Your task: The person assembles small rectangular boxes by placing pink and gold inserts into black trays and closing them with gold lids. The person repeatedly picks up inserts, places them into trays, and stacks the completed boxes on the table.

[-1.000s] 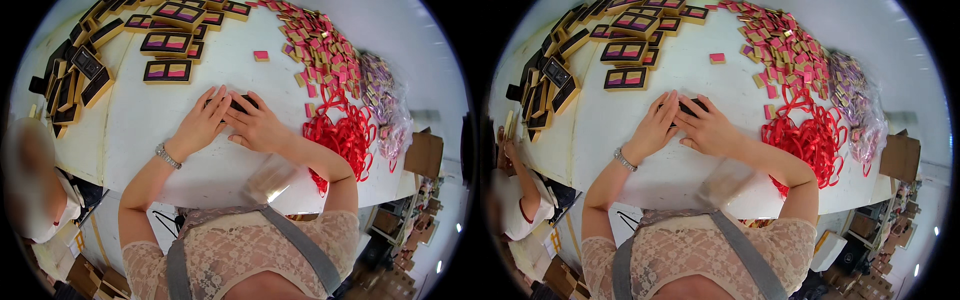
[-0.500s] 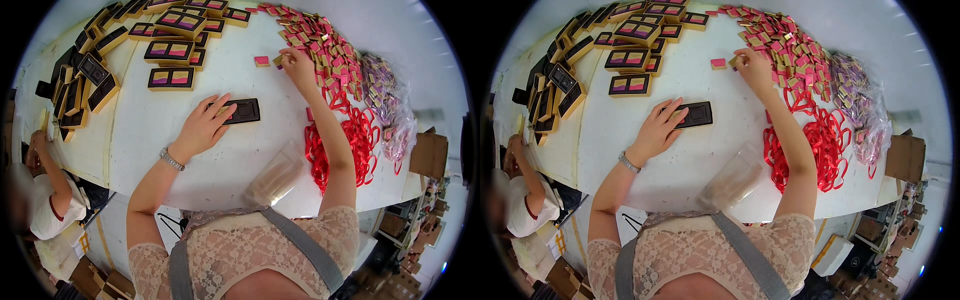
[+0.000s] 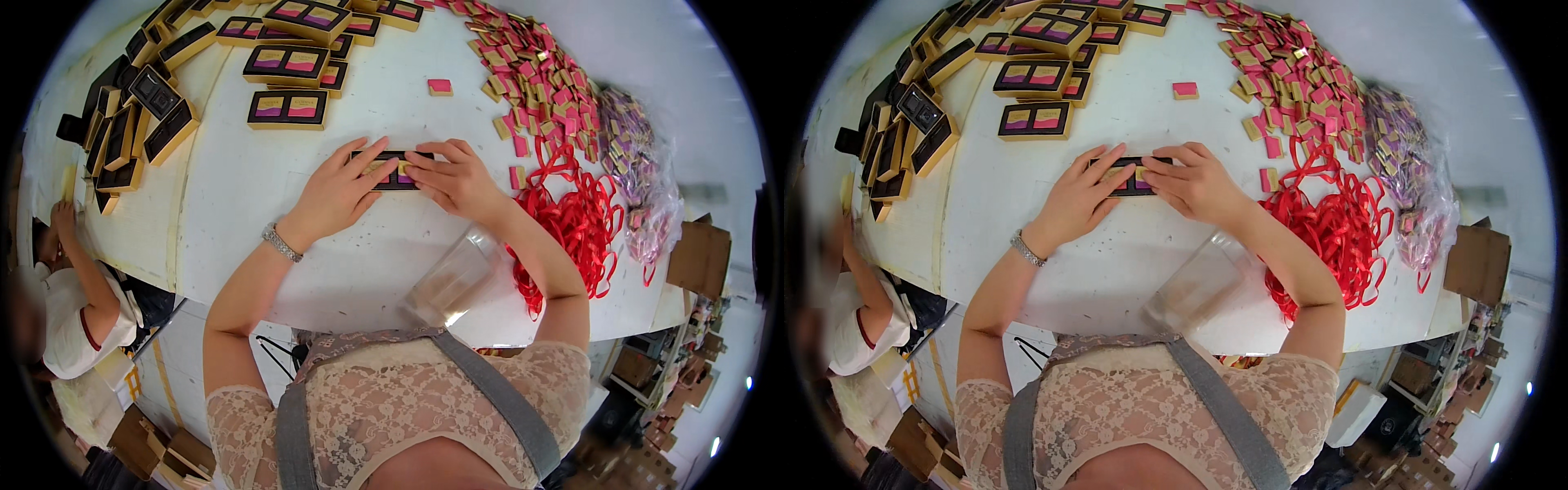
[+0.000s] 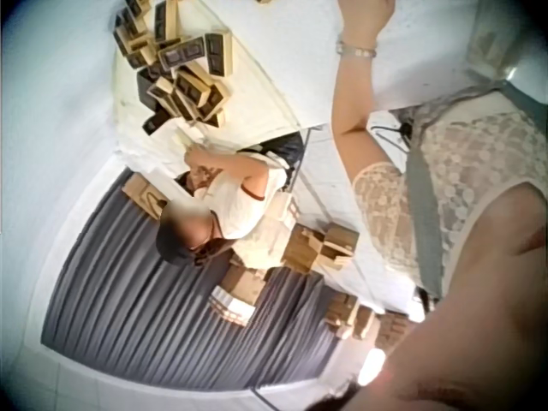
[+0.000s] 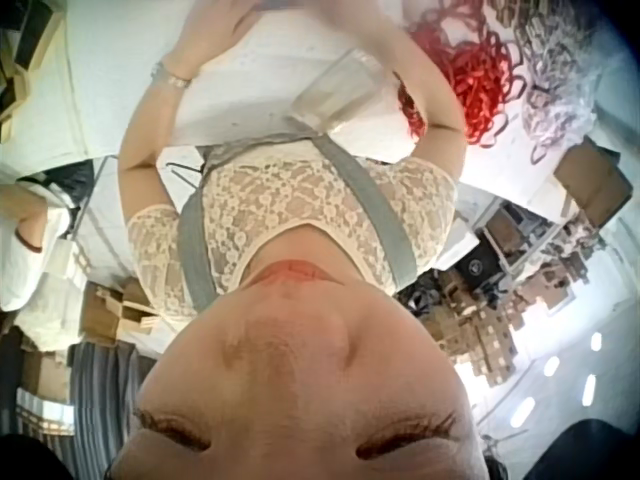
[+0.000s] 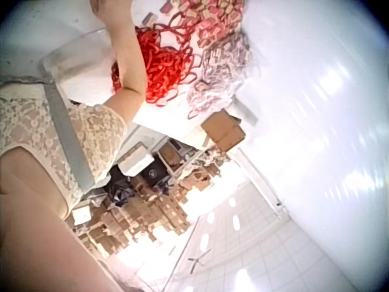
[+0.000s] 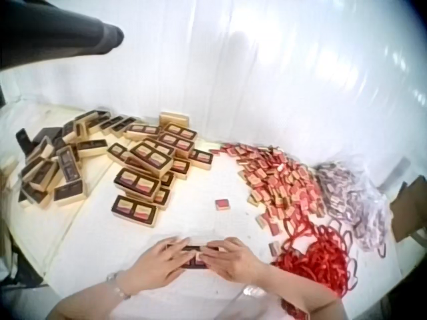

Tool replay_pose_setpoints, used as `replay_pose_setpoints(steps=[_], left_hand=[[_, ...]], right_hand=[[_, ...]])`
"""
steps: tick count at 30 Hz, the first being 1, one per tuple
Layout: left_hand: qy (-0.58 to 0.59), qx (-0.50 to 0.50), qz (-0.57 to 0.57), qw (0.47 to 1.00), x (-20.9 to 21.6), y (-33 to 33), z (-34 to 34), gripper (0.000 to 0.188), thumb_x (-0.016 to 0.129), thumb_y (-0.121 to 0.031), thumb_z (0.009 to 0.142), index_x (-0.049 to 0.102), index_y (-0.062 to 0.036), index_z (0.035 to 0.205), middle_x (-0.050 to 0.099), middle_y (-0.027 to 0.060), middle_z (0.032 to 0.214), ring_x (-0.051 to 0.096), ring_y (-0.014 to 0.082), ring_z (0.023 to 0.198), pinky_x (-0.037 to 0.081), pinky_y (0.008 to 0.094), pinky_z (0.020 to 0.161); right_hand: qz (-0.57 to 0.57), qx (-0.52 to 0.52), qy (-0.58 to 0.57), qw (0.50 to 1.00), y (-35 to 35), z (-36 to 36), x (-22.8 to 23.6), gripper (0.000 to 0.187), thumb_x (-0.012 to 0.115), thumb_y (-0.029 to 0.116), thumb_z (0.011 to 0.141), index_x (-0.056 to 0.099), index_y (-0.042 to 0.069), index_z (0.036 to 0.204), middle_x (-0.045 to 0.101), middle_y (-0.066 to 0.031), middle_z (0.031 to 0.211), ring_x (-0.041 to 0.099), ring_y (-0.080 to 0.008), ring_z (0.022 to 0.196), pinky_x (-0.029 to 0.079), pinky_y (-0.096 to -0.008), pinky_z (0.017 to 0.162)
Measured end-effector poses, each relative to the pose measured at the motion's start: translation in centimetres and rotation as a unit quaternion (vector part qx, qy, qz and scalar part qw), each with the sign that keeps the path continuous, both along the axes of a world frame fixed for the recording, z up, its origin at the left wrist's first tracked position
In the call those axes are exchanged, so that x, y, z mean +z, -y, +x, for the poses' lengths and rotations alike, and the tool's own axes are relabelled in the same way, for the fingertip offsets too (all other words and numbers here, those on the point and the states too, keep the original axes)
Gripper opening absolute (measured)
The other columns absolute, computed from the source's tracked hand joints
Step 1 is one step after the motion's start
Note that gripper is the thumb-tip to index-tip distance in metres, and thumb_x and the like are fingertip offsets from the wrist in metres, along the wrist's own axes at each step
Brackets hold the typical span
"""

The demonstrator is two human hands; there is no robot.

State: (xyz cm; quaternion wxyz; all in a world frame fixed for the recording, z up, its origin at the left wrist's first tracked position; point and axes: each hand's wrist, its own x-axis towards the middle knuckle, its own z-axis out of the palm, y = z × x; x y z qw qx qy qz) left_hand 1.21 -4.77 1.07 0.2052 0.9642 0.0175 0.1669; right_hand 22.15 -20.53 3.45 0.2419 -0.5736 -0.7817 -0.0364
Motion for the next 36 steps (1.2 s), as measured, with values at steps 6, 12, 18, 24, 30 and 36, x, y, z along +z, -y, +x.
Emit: replay_pose_setpoints(steps=[6,12,18,24,30,36], left_hand=[[0.022,-0.04,0.04,0.998,1.4,-2.2,-0.9,0.051,0.073,-0.022,0.082,0.06,-0.0104,0.129,0.046,0.0089,0.147,0.044,0.032,0.132,0.04,0.0437,0.108],[0.14,0.371,0.166,0.903,4.1,-17.1,-10.1,0.056,0.073,-0.027,0.084,0.055,-0.0085,0.134,0.058,0.0138,0.135,0.051,0.0338,0.126,0.042,0.0448,0.103],[-0.142,0.461,0.215,0.849,-0.6,-14.5,-18.5,0.061,0.058,-0.039,0.096,0.039,-0.0158,0.149,0.04,0.0202,0.148,0.028,0.0393,0.142,0.02,0.0575,0.115],[-0.063,0.34,-0.038,0.937,0.9,-1.8,-13.3,0.048,0.064,-0.014,0.091,0.055,-0.013,0.138,0.043,0.0239,0.136,0.041,0.0417,0.129,0.038,0.0487,0.107],[-0.068,0.108,-0.039,0.991,1.5,1.2,-7.7,0.057,0.072,-0.009,0.083,0.057,-0.015,0.137,0.043,0.0202,0.136,0.044,0.0399,0.121,0.043,0.0438,0.101],[0.029,0.05,-0.161,0.985,0.1,0.0,0.5,0.075,0.081,-0.015,0.077,0.046,-0.0088,0.143,0.051,0.0142,0.129,0.053,0.0317,0.113,0.049,0.0378,0.093]], right_hand=[[0.007,0.079,0.046,0.996,-0.1,-0.5,-0.9,0.038,0.078,0.02,0.076,0.069,-0.001,0.106,0.067,-0.0119,0.12,0.06,-0.0267,0.116,0.048,-0.0444,0.097],[-0.028,0.005,-0.12,0.992,-1.6,-1.8,-1.0,0.037,0.079,0.017,0.076,0.065,0.006,0.107,0.062,-0.0111,0.129,0.058,-0.0332,0.115,0.05,-0.0428,0.095],[0.145,0.025,-0.174,0.974,-14.9,-5.4,2.2,0.038,0.075,0.018,0.082,0.06,0.005,0.115,0.064,-0.0091,0.125,0.056,-0.0324,0.11,0.049,-0.042,0.091],[0.218,-0.211,0.041,0.952,-19.0,-0.4,0.9,0.031,0.072,0.019,0.08,0.067,0.014,0.11,0.064,-0.0049,0.122,0.053,-0.028,0.118,0.043,-0.0425,0.094],[0.041,-0.176,0.039,0.983,-5.9,9.8,-4.9,0.027,0.066,0.014,0.088,0.069,0.009,0.114,0.068,-0.0084,0.103,0.059,-0.0292,0.105,0.05,-0.039,0.087],[-0.009,-0.151,-0.26,0.954,-5.2,2.6,-1.0,0.023,0.065,0.014,0.091,0.069,0.007,0.112,0.069,-0.0078,0.096,0.065,-0.0257,0.09,0.054,-0.0362,0.077]])
